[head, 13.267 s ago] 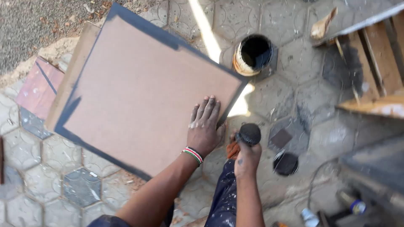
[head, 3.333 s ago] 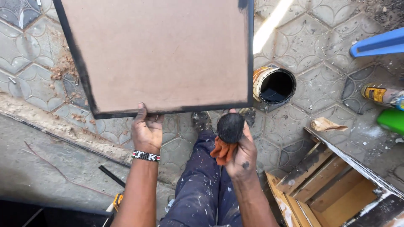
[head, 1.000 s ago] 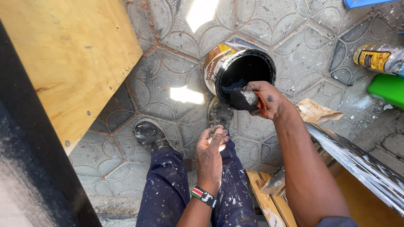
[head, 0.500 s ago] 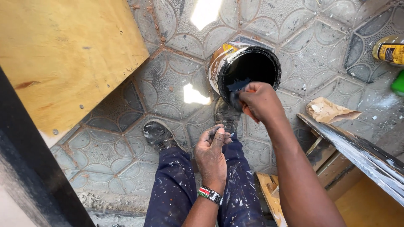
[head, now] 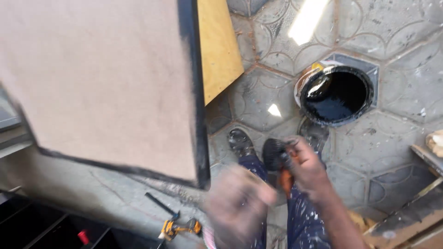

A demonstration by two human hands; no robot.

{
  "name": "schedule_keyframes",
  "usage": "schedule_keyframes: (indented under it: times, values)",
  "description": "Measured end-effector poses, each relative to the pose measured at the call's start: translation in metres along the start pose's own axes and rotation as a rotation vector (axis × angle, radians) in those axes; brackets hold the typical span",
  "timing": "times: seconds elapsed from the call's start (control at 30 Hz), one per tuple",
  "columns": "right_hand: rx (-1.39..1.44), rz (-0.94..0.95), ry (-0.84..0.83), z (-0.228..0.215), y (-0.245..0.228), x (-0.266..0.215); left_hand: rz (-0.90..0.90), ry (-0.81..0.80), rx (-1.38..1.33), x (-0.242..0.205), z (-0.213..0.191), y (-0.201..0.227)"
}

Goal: The person paints the black frame of a rectangular wooden board using a cloth dipped in a bucket of black paint. They repeatedly dip the cloth into the paint and apply it to the edges of the board, holding the board with one hand while painting with the other.

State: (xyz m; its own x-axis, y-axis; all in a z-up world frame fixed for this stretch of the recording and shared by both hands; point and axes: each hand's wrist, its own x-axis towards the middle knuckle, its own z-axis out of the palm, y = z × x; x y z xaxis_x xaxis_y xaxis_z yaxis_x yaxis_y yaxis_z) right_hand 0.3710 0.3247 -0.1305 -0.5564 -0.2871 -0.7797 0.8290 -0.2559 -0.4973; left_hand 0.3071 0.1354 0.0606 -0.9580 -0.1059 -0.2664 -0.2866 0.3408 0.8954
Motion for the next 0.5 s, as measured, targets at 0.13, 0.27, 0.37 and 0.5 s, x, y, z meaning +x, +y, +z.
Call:
schedule_keyframes:
  times: [0.13, 0.27, 0.37, 0.5]
  values:
    - [0.281, -0.058, 0.183, 0.115, -0.016, -0.066, 0.518, 0.215, 0.733, 0.143, -0.105, 0.011]
    - [-0.108, -0.378, 0.234, 0.155, -0.040, -0.034, 0.263, 0.172, 0.946, 0.222, -0.133, -0.043]
    - [-0.279, -0.227, 0.341, 0.173, -0.140, 0.036, 0.329, 0.181, 0.929, 0.217, -0.122, -0.029]
    - [-0.161, -0.544, 0.034, 0.161, -0.204, 0.045, 0.365, 0.200, 0.970, 0.220, -0.121, -0.026]
